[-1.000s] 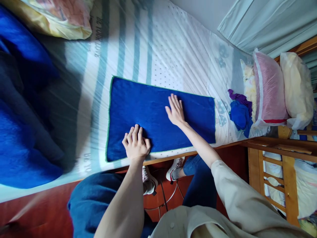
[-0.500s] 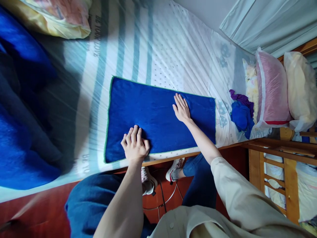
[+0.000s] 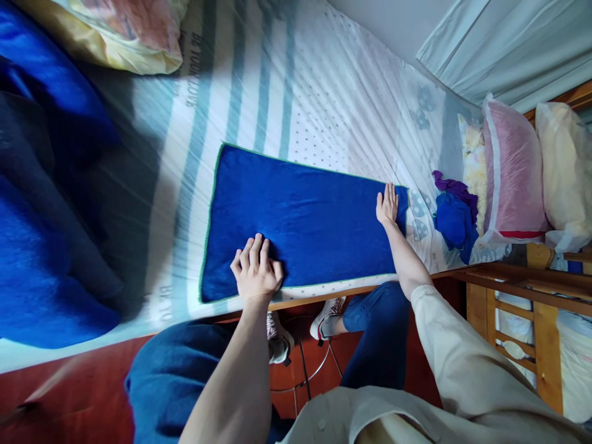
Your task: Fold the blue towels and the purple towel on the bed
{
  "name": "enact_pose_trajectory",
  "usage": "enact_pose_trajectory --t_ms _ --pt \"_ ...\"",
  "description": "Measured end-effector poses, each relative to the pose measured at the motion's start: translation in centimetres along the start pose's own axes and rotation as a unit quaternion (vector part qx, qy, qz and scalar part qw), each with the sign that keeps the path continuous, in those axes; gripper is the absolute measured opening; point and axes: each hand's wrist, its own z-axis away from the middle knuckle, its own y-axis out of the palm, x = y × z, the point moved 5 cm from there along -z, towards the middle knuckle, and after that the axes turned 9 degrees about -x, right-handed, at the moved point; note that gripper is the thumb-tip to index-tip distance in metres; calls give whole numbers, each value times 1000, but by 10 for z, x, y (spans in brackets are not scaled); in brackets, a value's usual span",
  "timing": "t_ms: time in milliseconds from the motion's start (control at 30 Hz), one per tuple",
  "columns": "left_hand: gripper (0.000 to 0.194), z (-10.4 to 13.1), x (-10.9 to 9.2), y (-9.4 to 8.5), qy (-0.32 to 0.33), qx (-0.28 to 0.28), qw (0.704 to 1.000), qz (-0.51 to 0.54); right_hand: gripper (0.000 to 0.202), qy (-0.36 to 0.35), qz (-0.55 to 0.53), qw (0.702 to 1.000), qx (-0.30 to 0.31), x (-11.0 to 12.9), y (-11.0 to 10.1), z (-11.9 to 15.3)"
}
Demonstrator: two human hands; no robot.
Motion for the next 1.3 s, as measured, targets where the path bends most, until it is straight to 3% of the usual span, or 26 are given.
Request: enact_pose_trajectory --t_ms 267,500,633,767,933,1133,1300 --pt "61 0 -2 -1 10 -12 1000 -14 72 82 6 997 -3 -46 -2 -14" --pt "61 0 -2 -1 11 -14 1000 -16 72 92 15 996 11 -48 -4 -24" --pt "61 0 -2 -1 9 -11 1000 -14 70 21 -2 999 -34 -35 -8 20" --pt "62 0 -1 -1 8 -7 1000 -14 67 -27 -30 999 -12 -46 -8 72" --pt "63 -1 -3 -3 2 -1 1000 -6 66 -14 -47 999 -11 -83 -15 98" --pt "63 -2 -6 -4 -12 7 1000 -1 65 36 -54 996 -69 -123 -23 145" --pt "64 -4 -9 -6 -22 13 1000 0 61 81 -58 989 -106 -139 -20 167"
